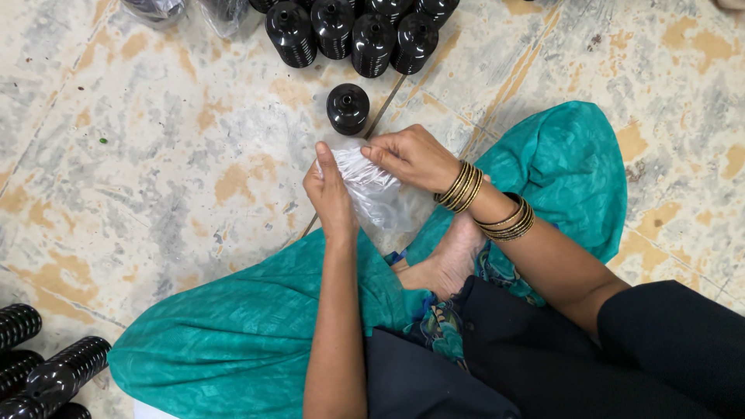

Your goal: The person sits on the floor surrounded by black plastic bottles and inserts them one at a time into clear plastic bags, gathering the bag opening around each bottle and placing filled bags aside with the growing pile of bagged bottles.

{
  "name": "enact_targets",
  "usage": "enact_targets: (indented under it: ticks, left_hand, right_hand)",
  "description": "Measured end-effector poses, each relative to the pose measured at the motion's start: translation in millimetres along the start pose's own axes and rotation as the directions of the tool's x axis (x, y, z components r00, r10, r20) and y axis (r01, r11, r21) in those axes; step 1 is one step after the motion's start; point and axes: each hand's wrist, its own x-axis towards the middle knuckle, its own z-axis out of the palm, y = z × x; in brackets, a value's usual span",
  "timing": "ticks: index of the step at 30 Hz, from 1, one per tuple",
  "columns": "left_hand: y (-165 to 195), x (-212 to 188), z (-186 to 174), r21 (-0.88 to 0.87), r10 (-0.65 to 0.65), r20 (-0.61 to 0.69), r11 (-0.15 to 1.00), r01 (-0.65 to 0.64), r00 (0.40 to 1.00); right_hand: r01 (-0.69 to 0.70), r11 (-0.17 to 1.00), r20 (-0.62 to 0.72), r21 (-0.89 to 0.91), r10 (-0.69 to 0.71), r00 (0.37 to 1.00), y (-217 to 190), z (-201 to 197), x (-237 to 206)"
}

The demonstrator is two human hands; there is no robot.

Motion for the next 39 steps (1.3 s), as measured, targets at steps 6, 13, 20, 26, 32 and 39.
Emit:
enact_targets:
  ticks: [6, 13, 20, 26, 32, 39]
  left_hand:
    - [14.5, -3.9, 6.0, 0.100, 0.020, 0.119, 0.994, -0.032, 0.993]
    - [19.6, -2.9, 8.6, 0.101, 0.069, 0.067, 0.992, -0.075, 0.995]
    - [43.6, -7.2, 19.8, 0.061, -0.089, 0.064, 0.994, 0.085, 0.994]
    - [39.5, -6.7, 16.8, 0.102, -0.013, 0.106, 0.995, 0.002, 0.994]
    - [25.2, -4.3, 10.4, -0.021, -0.007, 0.057, 1.000, 0.008, 0.998]
    - [28.0, -6.3, 8.2, 0.136, 0.013, 0.091, 0.990, -0.025, 0.996]
  right_hand:
    - [0.024, 0.984, -0.114, 0.178, -0.004, 0.994, -4.1, -4.2, -0.2]
    - [0.016, 0.984, -0.090, 0.180, 0.001, 0.996, -3.6, -4.3, 0.2]
    - [0.034, 0.988, -0.040, 0.148, -0.029, 0.999, -1.3, -5.7, -0.3]
    - [0.015, 0.982, -0.050, 0.190, -0.005, 0.999, -4.5, -7.2, -0.3]
    - [0.087, 0.989, 0.005, 0.118, -0.088, 0.996, -11.2, -8.8, -0.9]
    - [0.016, 0.988, 0.044, 0.154, -0.023, 0.999, -3.5, -6.1, -1.4]
